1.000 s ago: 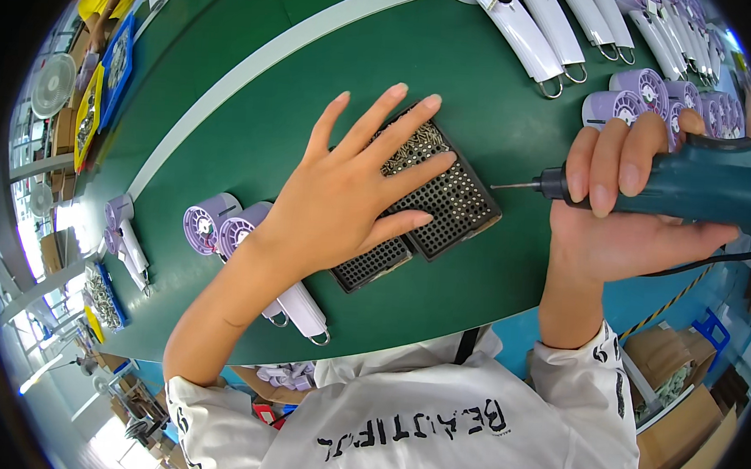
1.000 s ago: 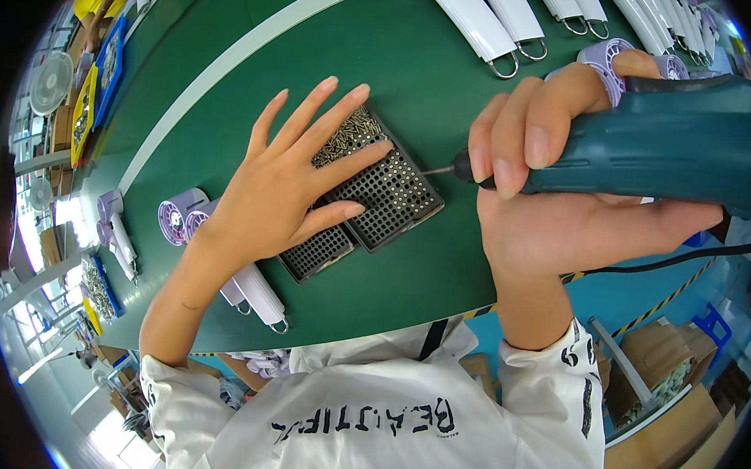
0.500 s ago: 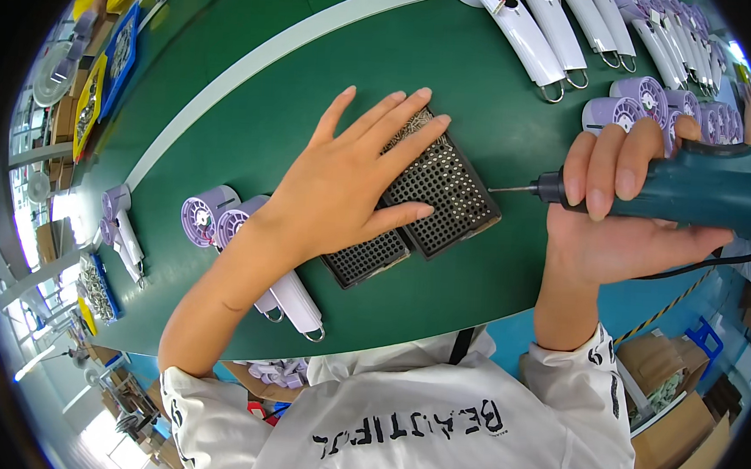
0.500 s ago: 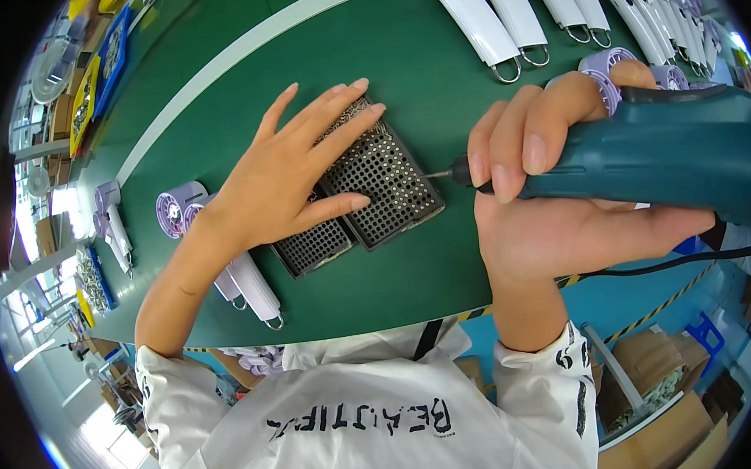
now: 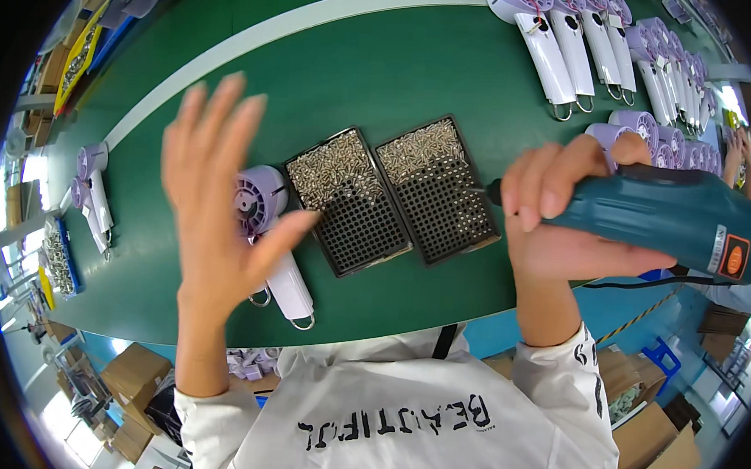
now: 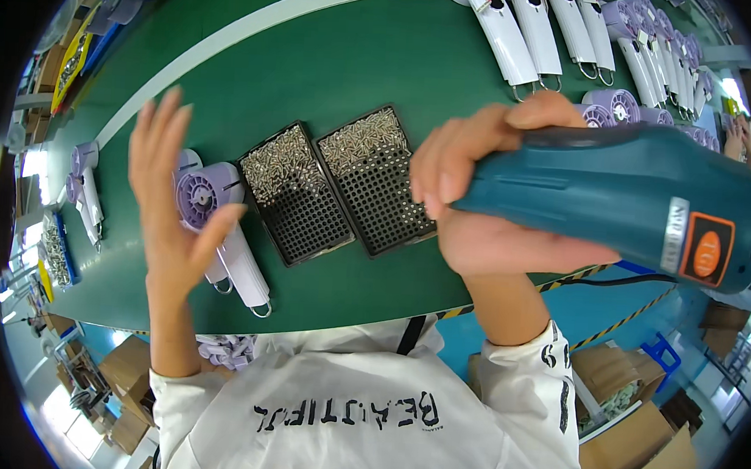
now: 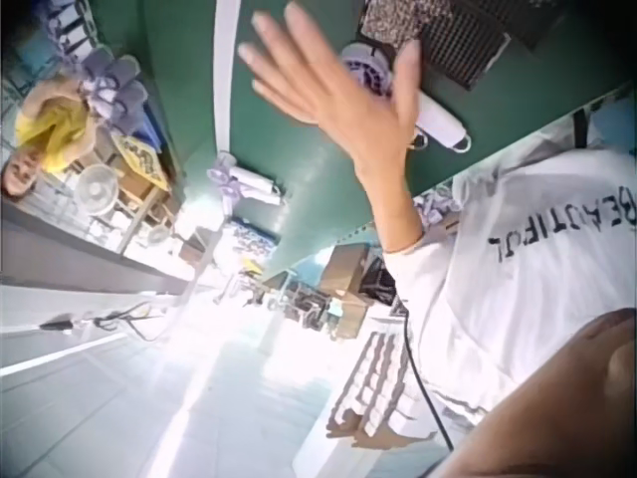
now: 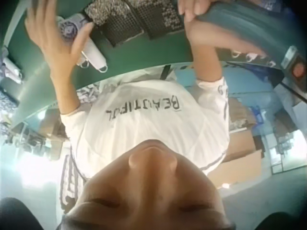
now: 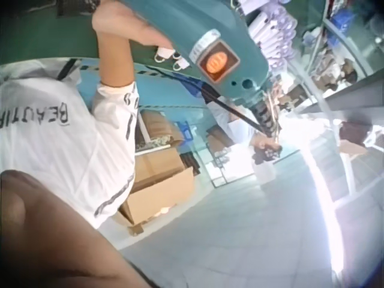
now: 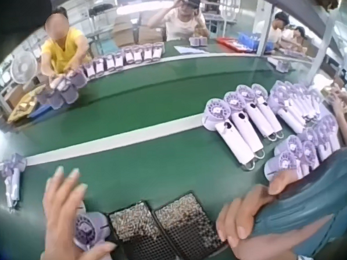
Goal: Assembling handheld portable fans by driving screws into the housing using an electric screwdriver.
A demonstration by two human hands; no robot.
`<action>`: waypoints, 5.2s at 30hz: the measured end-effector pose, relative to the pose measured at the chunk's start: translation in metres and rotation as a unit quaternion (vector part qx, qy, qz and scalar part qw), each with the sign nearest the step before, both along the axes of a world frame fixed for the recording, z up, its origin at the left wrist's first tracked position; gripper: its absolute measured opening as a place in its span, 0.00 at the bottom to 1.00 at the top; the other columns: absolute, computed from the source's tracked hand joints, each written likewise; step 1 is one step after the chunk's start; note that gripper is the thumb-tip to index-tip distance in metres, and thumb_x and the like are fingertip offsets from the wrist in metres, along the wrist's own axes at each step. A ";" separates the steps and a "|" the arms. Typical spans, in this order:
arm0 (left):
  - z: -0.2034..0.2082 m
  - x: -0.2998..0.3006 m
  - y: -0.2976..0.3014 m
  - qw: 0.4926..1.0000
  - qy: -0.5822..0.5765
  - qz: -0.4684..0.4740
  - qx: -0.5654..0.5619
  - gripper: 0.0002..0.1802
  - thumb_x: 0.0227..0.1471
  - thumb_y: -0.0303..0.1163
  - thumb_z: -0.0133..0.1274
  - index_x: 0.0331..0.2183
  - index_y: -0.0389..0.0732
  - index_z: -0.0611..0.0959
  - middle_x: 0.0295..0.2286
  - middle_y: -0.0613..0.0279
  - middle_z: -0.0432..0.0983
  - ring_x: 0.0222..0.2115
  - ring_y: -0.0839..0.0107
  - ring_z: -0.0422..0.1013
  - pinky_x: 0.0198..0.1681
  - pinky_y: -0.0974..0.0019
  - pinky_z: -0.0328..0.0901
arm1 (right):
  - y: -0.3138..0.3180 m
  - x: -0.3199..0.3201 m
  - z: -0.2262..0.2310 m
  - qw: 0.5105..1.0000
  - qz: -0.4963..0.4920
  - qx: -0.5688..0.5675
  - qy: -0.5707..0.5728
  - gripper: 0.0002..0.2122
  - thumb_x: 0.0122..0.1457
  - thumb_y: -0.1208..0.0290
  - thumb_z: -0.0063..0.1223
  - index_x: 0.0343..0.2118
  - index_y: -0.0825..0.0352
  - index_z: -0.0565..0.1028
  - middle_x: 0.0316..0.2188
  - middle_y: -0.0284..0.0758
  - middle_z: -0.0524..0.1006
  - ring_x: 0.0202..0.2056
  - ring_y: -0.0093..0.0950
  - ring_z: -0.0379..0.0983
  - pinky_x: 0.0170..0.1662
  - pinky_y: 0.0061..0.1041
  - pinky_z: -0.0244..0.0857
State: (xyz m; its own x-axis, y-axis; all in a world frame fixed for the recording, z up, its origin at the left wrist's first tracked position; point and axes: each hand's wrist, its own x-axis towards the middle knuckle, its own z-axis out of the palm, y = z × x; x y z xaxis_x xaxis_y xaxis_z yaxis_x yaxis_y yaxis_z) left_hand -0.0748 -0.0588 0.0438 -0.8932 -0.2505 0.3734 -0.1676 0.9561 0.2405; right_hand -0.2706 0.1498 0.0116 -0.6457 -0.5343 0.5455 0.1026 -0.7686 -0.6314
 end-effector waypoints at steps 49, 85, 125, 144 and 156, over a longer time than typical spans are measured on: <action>-0.027 0.071 0.007 0.980 0.020 0.108 0.165 0.34 0.21 0.32 0.70 0.40 0.37 0.82 0.37 0.58 0.74 0.42 0.53 0.67 0.45 0.54 0.64 | -0.038 0.032 -0.005 0.991 0.020 0.076 0.106 0.40 0.51 0.25 0.40 0.49 0.63 0.63 0.20 0.37 0.69 0.17 0.29 0.65 0.20 0.30 0.60; -0.037 0.080 -0.017 0.978 0.038 0.038 0.199 0.31 0.26 0.39 0.69 0.38 0.40 0.80 0.36 0.64 0.74 0.40 0.58 0.69 0.46 0.53 0.63 | -0.104 0.122 0.028 0.962 0.207 0.150 0.098 0.15 0.64 0.62 0.49 0.49 0.64 0.65 0.30 0.46 0.72 0.25 0.34 0.65 0.31 0.35 0.61; -0.022 0.059 -0.016 0.971 -0.040 0.016 0.233 0.35 0.22 0.33 0.72 0.40 0.37 0.81 0.34 0.58 0.79 0.34 0.57 0.74 0.37 0.59 0.69 | -0.046 0.028 -0.008 0.986 -0.102 0.100 0.085 0.45 0.49 0.19 0.23 0.52 0.57 0.67 0.18 0.31 0.65 0.11 0.22 0.57 0.15 0.24 0.55; -0.026 0.070 -0.019 0.977 -0.021 0.020 0.213 0.36 0.24 0.37 0.73 0.42 0.40 0.80 0.36 0.57 0.79 0.36 0.56 0.74 0.40 0.58 0.69 | -0.058 0.052 0.039 0.996 -0.029 0.025 0.076 0.43 0.49 0.21 0.31 0.56 0.55 0.62 0.20 0.33 0.68 0.13 0.26 0.63 0.16 0.28 0.60; -0.034 0.073 -0.022 0.967 0.030 0.015 0.251 0.33 0.26 0.39 0.72 0.40 0.42 0.81 0.28 0.59 0.78 0.32 0.60 0.74 0.36 0.59 0.67 | -0.135 0.110 0.052 0.956 0.200 0.083 0.198 0.36 0.58 0.33 0.41 0.57 0.61 0.62 0.27 0.35 0.70 0.19 0.29 0.64 0.22 0.32 0.60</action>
